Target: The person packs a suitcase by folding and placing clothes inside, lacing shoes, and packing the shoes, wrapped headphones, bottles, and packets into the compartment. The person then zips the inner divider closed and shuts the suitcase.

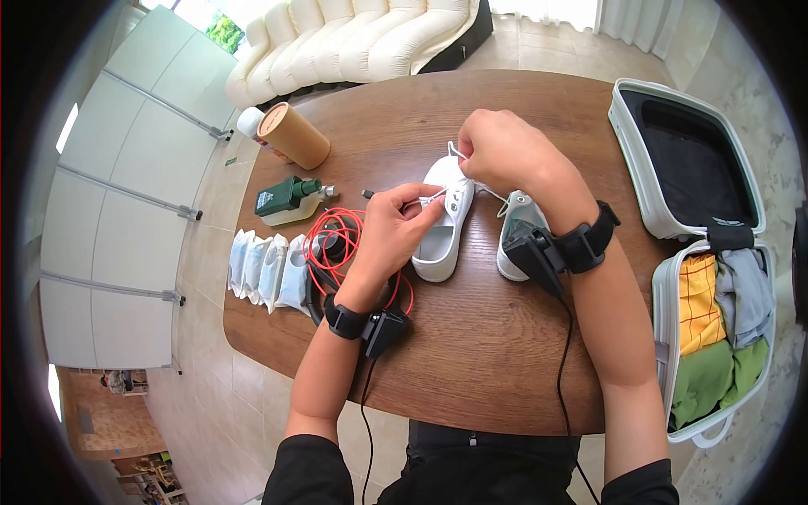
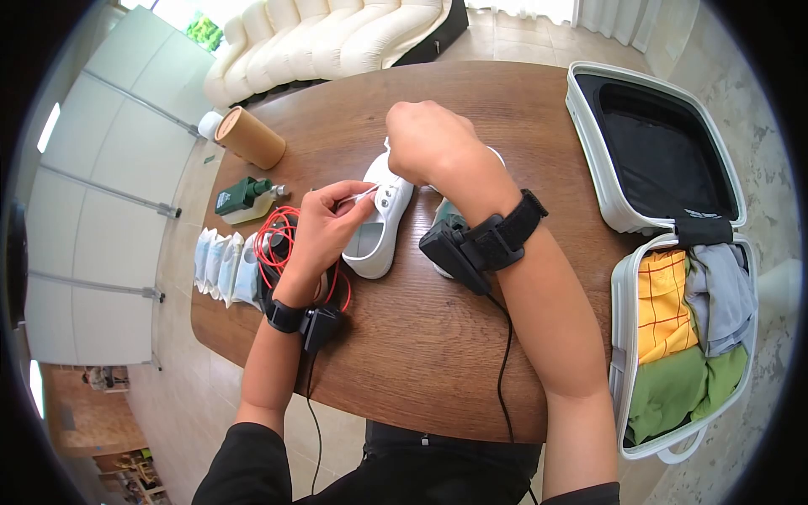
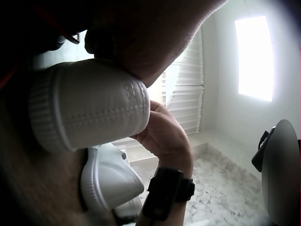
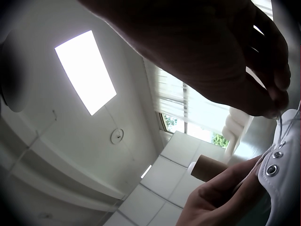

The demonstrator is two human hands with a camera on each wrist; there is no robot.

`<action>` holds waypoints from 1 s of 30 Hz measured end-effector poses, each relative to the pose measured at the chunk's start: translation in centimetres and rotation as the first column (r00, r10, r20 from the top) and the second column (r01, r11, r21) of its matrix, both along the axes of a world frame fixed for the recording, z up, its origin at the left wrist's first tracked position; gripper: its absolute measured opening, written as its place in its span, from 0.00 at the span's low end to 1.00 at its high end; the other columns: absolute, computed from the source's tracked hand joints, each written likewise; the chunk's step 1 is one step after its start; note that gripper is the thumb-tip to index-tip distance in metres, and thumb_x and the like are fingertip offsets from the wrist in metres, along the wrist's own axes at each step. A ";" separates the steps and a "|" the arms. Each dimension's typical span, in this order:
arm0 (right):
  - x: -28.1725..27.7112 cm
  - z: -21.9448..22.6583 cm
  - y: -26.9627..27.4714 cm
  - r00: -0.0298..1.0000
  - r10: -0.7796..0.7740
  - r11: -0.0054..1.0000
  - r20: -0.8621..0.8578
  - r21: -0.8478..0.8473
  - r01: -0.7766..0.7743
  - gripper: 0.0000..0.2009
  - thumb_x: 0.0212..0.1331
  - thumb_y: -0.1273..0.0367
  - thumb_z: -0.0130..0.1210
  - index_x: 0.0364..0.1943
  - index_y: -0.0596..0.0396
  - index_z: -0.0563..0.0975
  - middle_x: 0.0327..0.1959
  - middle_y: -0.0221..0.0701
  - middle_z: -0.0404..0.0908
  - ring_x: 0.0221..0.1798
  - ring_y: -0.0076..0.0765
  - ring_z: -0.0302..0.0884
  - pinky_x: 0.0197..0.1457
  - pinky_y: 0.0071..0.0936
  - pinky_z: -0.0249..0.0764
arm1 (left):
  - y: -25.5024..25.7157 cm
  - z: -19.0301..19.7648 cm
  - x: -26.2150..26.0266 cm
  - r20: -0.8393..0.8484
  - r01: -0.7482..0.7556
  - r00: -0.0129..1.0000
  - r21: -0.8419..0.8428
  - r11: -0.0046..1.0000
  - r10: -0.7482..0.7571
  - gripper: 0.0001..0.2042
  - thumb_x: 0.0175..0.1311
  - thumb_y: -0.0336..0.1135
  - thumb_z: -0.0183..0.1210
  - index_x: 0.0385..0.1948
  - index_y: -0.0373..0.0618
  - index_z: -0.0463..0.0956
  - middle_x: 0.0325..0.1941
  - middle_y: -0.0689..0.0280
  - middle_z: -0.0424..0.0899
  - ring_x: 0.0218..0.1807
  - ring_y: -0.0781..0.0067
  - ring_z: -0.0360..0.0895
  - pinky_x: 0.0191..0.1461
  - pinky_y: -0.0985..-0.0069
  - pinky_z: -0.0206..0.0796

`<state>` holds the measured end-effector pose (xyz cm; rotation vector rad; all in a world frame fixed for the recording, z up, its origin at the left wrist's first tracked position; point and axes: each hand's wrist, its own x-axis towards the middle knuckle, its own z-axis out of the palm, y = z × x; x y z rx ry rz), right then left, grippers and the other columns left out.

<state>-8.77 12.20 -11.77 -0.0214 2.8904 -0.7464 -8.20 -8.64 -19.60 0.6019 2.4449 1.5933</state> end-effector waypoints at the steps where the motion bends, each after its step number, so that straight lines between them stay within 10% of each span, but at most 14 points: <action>1: 0.0 0.1 0.0 1.000 -0.009 1.000 0.003 0.008 0.009 0.11 0.52 0.78 0.59 0.40 0.61 0.87 0.46 0.50 0.89 0.53 0.54 0.87 0.56 0.45 0.83 | 0.0 0.0 0.0 -0.006 0.003 1.000 0.000 1.000 -0.003 0.13 0.70 0.34 0.67 0.46 0.32 0.86 0.23 0.81 0.68 0.27 0.91 0.58 0.28 0.83 0.49; 30: 0.1 -0.3 -0.2 0.976 0.215 0.975 -0.024 -0.050 -0.216 0.10 0.53 0.74 0.61 0.38 0.62 0.88 0.42 0.50 0.89 0.48 0.54 0.88 0.54 0.42 0.83 | 0.0 0.7 0.2 0.002 -0.002 1.000 -0.040 0.999 0.002 0.10 0.71 0.32 0.66 0.43 0.32 0.86 0.23 0.82 0.70 0.27 0.92 0.58 0.29 0.84 0.48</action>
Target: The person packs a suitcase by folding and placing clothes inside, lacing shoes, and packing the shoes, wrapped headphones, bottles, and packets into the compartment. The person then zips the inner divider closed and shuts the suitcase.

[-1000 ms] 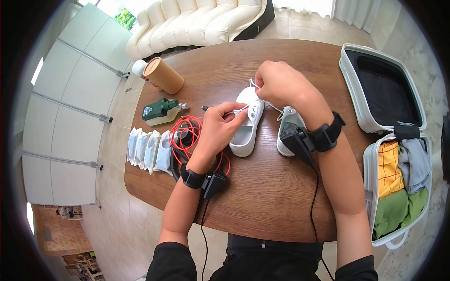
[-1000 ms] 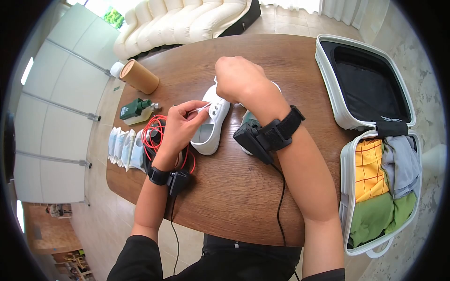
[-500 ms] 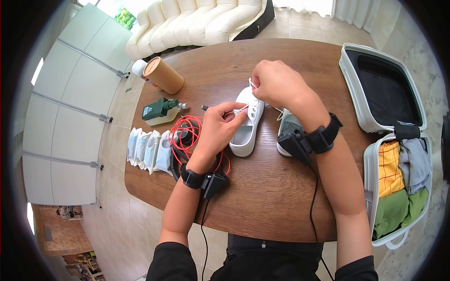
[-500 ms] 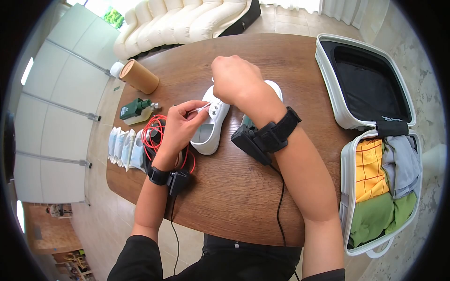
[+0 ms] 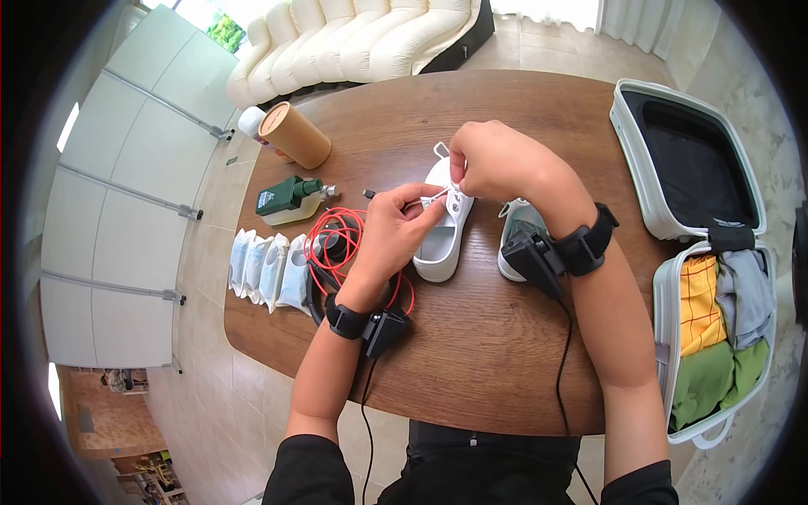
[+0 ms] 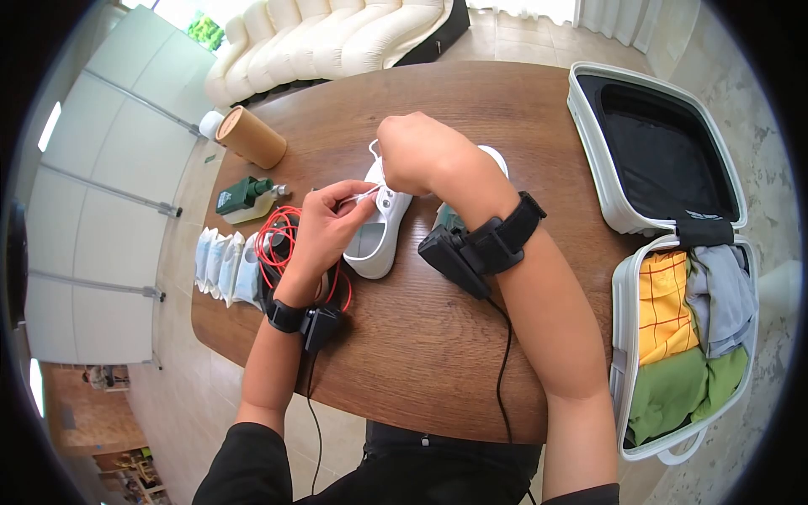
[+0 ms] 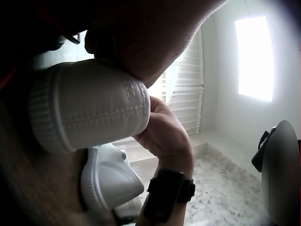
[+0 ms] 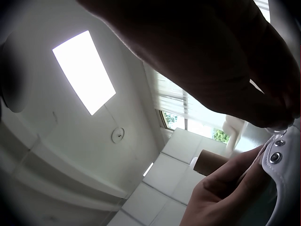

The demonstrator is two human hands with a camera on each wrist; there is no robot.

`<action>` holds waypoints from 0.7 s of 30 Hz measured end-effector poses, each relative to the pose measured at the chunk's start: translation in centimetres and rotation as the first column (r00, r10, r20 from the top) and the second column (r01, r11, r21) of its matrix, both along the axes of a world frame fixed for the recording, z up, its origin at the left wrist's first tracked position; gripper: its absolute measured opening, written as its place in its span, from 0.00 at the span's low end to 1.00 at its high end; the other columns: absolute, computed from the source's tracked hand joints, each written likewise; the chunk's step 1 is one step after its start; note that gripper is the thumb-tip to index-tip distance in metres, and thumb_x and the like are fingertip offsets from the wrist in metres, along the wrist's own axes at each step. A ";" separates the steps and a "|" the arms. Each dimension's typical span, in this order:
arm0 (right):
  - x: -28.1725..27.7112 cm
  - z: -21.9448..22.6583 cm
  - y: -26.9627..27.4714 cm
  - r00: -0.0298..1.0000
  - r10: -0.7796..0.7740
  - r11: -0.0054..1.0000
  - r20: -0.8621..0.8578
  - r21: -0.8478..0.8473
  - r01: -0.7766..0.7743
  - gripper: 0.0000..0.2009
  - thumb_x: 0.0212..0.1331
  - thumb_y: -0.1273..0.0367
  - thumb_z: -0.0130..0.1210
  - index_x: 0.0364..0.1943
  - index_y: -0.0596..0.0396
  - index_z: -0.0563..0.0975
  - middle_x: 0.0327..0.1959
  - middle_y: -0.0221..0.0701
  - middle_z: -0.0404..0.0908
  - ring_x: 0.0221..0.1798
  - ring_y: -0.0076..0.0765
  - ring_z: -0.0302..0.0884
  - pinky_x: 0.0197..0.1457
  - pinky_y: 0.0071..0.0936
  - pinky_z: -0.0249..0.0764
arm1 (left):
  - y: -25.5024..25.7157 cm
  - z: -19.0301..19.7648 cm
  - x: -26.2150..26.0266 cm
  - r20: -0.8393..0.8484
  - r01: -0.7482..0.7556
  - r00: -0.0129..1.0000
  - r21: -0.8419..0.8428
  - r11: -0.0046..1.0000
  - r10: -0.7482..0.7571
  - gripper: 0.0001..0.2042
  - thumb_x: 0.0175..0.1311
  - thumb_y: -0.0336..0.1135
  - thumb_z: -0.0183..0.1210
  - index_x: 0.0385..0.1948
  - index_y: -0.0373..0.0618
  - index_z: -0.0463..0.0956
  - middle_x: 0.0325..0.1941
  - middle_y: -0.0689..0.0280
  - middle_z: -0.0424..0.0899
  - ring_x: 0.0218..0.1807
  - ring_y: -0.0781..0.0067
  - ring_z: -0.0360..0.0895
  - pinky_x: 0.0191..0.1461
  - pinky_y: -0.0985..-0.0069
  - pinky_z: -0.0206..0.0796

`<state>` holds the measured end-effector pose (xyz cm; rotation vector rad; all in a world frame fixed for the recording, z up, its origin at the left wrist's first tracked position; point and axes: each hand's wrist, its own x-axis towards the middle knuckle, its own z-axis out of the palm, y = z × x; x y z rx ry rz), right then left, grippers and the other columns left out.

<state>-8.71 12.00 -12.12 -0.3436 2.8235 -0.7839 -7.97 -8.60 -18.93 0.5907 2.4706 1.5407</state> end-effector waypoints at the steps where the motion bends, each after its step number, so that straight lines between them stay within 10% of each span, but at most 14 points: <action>1: 0.1 0.1 0.0 1.000 -0.010 1.000 0.016 -0.014 0.010 0.10 0.52 0.75 0.60 0.38 0.61 0.87 0.42 0.50 0.89 0.47 0.54 0.88 0.53 0.43 0.83 | 0.0 -0.1 0.0 0.003 -0.005 1.000 0.011 1.000 0.005 0.10 0.71 0.32 0.66 0.43 0.32 0.86 0.22 0.82 0.69 0.27 0.92 0.58 0.29 0.84 0.48; 21: -0.8 -2.5 -1.1 0.996 -0.075 0.997 -0.046 -0.038 0.073 0.09 0.56 0.68 0.63 0.35 0.59 0.87 0.34 0.48 0.88 0.41 0.53 0.87 0.50 0.42 0.82 | -0.7 -1.2 -0.7 -0.098 0.029 0.995 -0.036 0.999 -0.032 0.09 0.69 0.30 0.68 0.44 0.34 0.88 0.27 0.77 0.82 0.30 0.92 0.68 0.32 0.86 0.59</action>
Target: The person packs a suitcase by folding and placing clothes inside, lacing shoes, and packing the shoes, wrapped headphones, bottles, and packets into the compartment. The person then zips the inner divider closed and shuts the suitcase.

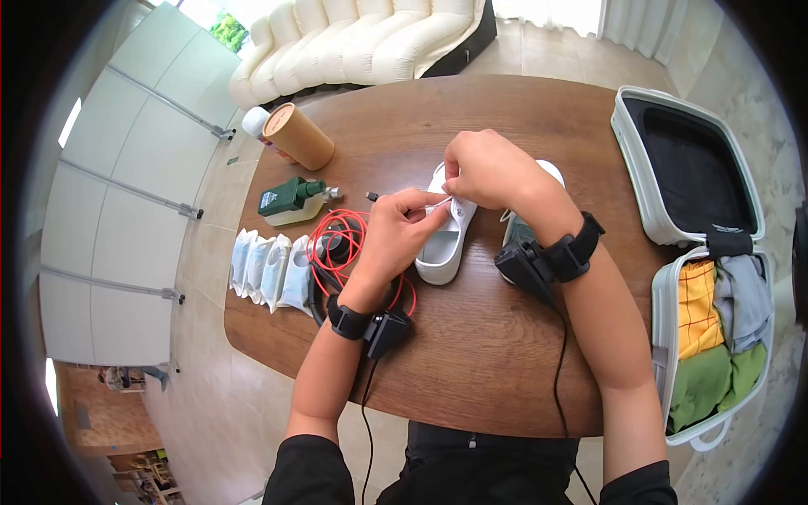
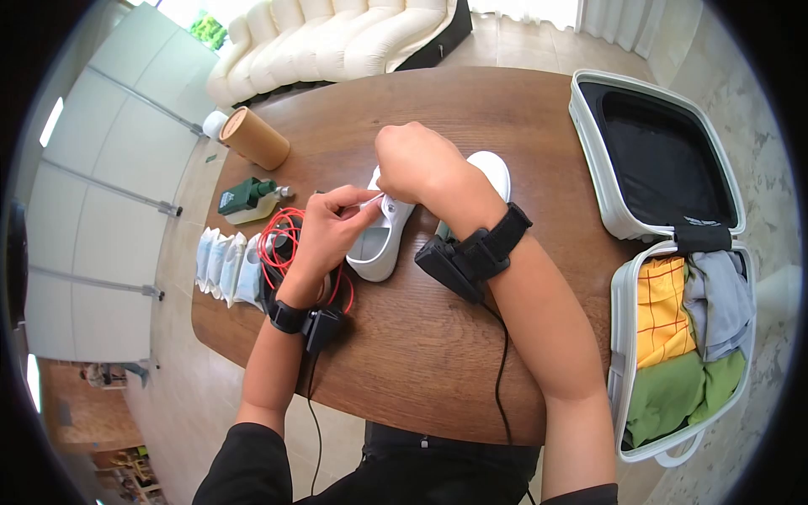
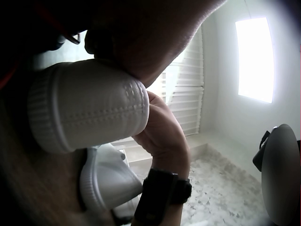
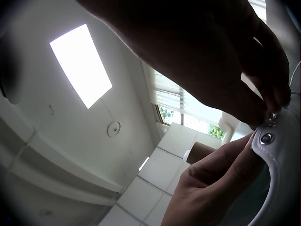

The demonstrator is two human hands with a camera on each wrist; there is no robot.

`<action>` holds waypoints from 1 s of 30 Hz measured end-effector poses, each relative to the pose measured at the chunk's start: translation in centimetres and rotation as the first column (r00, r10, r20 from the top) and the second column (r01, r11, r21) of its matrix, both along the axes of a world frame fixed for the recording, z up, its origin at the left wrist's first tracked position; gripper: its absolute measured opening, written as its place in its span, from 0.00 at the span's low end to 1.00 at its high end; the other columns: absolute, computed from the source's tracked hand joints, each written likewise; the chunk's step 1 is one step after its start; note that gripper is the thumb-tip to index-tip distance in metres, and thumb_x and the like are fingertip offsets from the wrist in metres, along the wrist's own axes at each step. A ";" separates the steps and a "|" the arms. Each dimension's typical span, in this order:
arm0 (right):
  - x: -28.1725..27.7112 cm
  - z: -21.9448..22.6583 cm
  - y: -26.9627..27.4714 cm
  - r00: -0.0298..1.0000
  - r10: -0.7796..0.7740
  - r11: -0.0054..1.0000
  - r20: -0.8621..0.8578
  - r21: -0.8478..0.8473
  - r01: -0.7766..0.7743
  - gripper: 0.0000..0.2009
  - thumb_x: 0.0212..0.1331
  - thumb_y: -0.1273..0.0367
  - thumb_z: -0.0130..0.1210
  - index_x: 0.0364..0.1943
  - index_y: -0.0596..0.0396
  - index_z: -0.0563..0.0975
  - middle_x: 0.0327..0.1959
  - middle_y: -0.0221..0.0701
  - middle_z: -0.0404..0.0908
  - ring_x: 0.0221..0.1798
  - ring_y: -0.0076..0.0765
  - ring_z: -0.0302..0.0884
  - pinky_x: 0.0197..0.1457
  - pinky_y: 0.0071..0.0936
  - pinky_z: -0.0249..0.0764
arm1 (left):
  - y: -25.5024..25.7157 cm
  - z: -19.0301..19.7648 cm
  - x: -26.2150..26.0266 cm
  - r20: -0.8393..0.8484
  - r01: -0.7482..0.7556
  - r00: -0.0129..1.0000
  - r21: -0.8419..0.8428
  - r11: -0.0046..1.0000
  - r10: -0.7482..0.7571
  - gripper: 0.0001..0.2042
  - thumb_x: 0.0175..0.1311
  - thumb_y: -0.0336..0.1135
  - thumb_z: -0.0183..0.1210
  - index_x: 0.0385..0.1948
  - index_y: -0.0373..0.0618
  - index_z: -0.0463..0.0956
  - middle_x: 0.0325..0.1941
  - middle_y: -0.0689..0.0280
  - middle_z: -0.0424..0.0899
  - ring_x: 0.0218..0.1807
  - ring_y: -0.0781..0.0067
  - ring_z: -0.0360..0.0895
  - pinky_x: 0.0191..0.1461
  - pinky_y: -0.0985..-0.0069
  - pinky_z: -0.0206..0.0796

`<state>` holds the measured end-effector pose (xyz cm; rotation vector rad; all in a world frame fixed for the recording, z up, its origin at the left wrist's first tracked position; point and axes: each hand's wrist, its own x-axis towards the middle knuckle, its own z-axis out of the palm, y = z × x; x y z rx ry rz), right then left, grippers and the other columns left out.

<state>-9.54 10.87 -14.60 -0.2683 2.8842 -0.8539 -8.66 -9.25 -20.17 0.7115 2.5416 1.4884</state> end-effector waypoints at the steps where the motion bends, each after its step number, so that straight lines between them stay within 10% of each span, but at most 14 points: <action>1: -0.1 -0.1 0.0 1.000 0.001 1.000 -0.004 0.011 -0.001 0.09 0.56 0.68 0.63 0.35 0.60 0.87 0.34 0.48 0.88 0.41 0.53 0.87 0.49 0.42 0.82 | 0.0 0.0 0.0 -0.021 0.010 1.000 -0.010 1.000 -0.010 0.09 0.69 0.30 0.68 0.44 0.35 0.88 0.26 0.76 0.82 0.30 0.92 0.69 0.32 0.85 0.60; 20: 0.1 2.2 2.3 0.991 -0.129 0.958 0.027 -0.255 0.131 0.06 0.55 0.79 0.62 0.34 0.69 0.85 0.28 0.42 0.89 0.30 0.33 0.90 0.37 0.28 0.86 | 0.3 0.4 0.2 0.116 -0.018 0.993 0.001 1.000 0.018 0.11 0.71 0.31 0.67 0.46 0.29 0.86 0.34 0.71 0.87 0.37 0.89 0.78 0.40 0.87 0.69; 23: 0.3 2.8 2.2 0.982 -0.139 0.942 0.129 -0.290 0.172 0.04 0.56 0.78 0.63 0.32 0.68 0.86 0.27 0.42 0.89 0.27 0.31 0.90 0.33 0.27 0.85 | 0.4 0.1 0.2 0.071 -0.025 0.997 0.102 0.995 0.018 0.11 0.68 0.34 0.68 0.43 0.33 0.87 0.19 0.79 0.68 0.25 0.91 0.58 0.26 0.81 0.48; 25: 0.6 3.2 2.2 0.977 -0.163 0.927 0.140 -0.318 0.200 0.04 0.57 0.78 0.63 0.31 0.68 0.86 0.26 0.41 0.89 0.26 0.31 0.89 0.31 0.27 0.85 | 0.3 0.6 0.2 0.124 -0.018 0.992 0.018 1.000 0.015 0.12 0.71 0.31 0.67 0.46 0.29 0.86 0.34 0.70 0.88 0.37 0.89 0.78 0.40 0.87 0.70; 30: 0.6 3.5 2.1 0.969 -0.191 0.927 0.156 -0.297 0.230 0.06 0.58 0.75 0.65 0.29 0.68 0.85 0.26 0.40 0.88 0.25 0.30 0.89 0.29 0.25 0.84 | 0.3 0.6 0.2 0.133 -0.014 0.991 0.033 0.999 0.009 0.12 0.71 0.31 0.67 0.46 0.29 0.86 0.35 0.70 0.88 0.37 0.89 0.78 0.40 0.87 0.70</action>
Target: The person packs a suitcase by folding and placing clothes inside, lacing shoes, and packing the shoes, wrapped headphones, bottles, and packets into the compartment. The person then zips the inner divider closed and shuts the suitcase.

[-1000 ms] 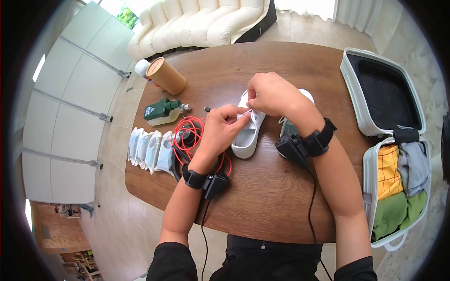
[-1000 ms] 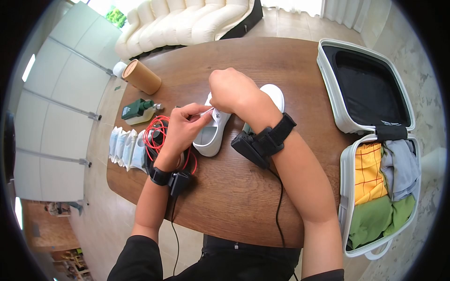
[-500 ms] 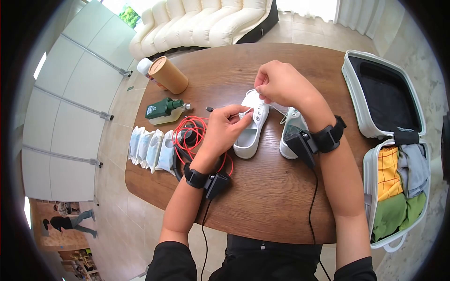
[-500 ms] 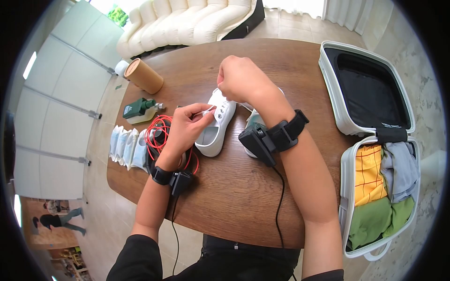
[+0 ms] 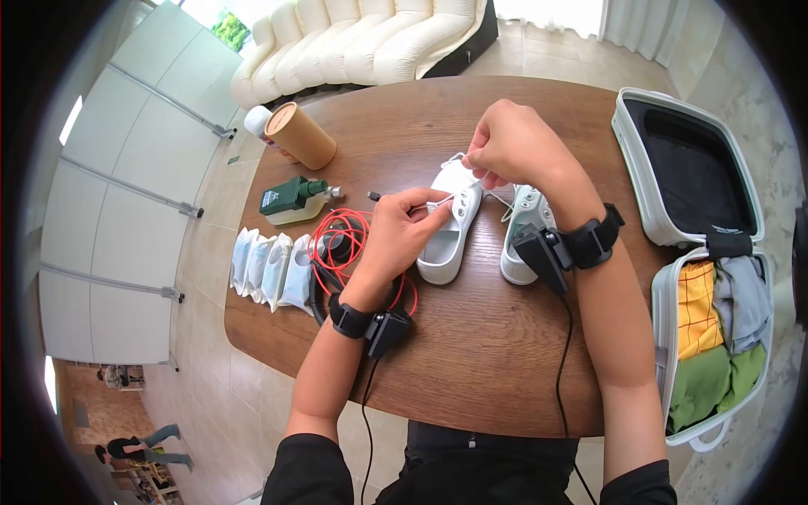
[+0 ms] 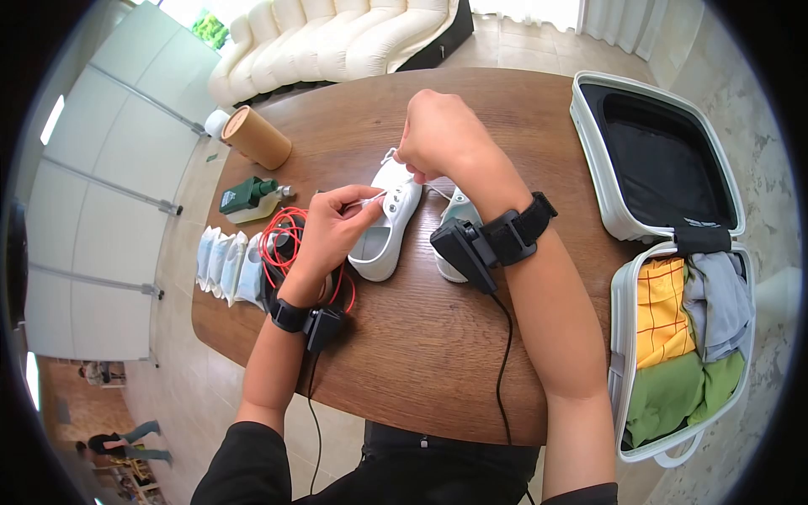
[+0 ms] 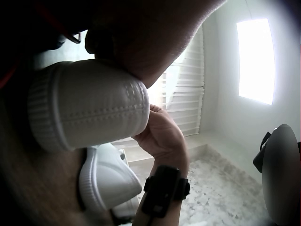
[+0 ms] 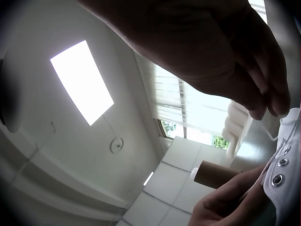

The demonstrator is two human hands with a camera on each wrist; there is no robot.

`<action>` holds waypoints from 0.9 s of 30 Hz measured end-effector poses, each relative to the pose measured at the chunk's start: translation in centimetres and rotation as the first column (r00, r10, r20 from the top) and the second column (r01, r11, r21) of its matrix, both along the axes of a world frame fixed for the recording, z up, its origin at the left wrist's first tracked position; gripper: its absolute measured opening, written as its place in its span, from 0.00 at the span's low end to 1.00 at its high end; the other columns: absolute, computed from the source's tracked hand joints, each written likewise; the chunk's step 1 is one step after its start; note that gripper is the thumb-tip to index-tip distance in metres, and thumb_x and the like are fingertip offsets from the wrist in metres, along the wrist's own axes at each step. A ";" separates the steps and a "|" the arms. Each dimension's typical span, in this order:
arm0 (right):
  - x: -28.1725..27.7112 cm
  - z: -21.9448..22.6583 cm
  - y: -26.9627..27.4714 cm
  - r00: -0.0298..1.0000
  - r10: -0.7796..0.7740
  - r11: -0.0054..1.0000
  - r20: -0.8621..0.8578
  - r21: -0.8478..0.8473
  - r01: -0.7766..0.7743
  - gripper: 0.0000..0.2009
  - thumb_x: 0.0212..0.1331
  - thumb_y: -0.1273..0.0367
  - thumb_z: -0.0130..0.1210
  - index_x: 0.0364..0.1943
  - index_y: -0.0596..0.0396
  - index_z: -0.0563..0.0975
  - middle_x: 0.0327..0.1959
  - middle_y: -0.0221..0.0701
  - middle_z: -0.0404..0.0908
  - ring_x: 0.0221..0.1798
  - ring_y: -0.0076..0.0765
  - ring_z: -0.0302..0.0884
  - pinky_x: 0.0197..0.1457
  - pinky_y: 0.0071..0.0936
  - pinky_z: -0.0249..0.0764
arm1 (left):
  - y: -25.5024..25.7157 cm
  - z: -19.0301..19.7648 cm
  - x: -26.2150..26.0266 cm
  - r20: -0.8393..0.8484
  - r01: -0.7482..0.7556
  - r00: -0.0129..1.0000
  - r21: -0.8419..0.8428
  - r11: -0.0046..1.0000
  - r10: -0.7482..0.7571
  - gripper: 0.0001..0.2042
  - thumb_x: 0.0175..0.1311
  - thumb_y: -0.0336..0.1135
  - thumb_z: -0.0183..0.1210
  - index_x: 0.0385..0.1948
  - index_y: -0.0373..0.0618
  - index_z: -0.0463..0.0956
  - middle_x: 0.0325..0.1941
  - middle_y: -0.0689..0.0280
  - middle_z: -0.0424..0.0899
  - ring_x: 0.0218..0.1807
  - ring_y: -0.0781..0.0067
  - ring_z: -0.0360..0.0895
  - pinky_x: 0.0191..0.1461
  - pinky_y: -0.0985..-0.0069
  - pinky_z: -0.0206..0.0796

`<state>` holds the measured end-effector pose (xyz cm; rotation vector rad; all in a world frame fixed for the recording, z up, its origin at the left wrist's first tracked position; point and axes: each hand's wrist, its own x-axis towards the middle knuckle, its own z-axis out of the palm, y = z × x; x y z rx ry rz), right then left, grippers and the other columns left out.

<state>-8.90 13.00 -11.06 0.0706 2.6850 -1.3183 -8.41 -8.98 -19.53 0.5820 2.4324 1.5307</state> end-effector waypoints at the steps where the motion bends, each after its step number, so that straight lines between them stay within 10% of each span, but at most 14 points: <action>1: 0.0 0.1 -0.1 1.000 0.015 0.999 -0.002 0.030 -0.015 0.06 0.57 0.75 0.66 0.28 0.67 0.85 0.25 0.39 0.88 0.25 0.30 0.88 0.29 0.25 0.84 | 0.0 0.0 0.0 0.002 0.003 1.000 0.012 1.000 -0.003 0.12 0.71 0.31 0.67 0.46 0.29 0.86 0.35 0.70 0.88 0.37 0.89 0.78 0.40 0.87 0.69; 10: -0.4 -0.6 -0.1 0.998 0.052 0.983 -0.044 0.177 -0.044 0.09 0.54 0.68 0.72 0.21 0.57 0.86 0.19 0.32 0.87 0.27 0.29 0.88 0.37 0.30 0.82 | 0.2 0.7 0.0 0.140 0.010 0.990 0.151 0.989 -0.032 0.08 0.67 0.29 0.68 0.43 0.37 0.83 0.24 0.85 0.62 0.27 0.95 0.55 0.32 0.90 0.49; 18: -0.3 -0.8 0.1 0.997 0.044 0.990 -0.062 0.135 -0.036 0.10 0.59 0.66 0.69 0.23 0.55 0.87 0.20 0.29 0.88 0.32 0.30 0.89 0.44 0.33 0.83 | -0.2 -0.2 -0.6 0.152 -0.026 0.988 0.284 0.959 -0.018 0.20 0.70 0.32 0.67 0.58 0.40 0.69 0.26 0.82 0.66 0.28 0.93 0.60 0.33 0.87 0.51; 21: -0.4 -1.2 0.0 0.995 0.066 0.995 -0.077 0.075 -0.061 0.09 0.63 0.73 0.61 0.28 0.66 0.85 0.23 0.38 0.88 0.24 0.29 0.87 0.31 0.29 0.81 | 0.0 -0.3 -0.5 0.160 -0.053 0.987 0.338 0.940 -0.002 0.25 0.73 0.32 0.64 0.66 0.43 0.63 0.29 0.80 0.72 0.29 0.93 0.63 0.33 0.87 0.52; 23: -0.8 -1.6 0.0 1.000 0.014 0.987 -0.025 0.163 -0.010 0.10 0.64 0.67 0.62 0.29 0.56 0.88 0.22 0.31 0.88 0.35 0.35 0.90 0.48 0.36 0.84 | 0.2 0.0 -0.2 0.156 -0.066 0.988 0.359 0.931 0.010 0.27 0.74 0.33 0.62 0.69 0.44 0.60 0.29 0.79 0.74 0.29 0.92 0.65 0.33 0.87 0.54; 27: -1.2 -2.2 0.0 1.000 0.009 0.970 -0.027 0.243 -0.002 0.10 0.64 0.67 0.61 0.30 0.57 0.89 0.22 0.32 0.88 0.36 0.38 0.91 0.50 0.38 0.84 | 0.2 0.1 -0.4 0.161 -0.040 0.987 0.369 0.928 -0.022 0.20 0.75 0.34 0.61 0.65 0.44 0.70 0.29 0.79 0.72 0.29 0.91 0.62 0.33 0.86 0.52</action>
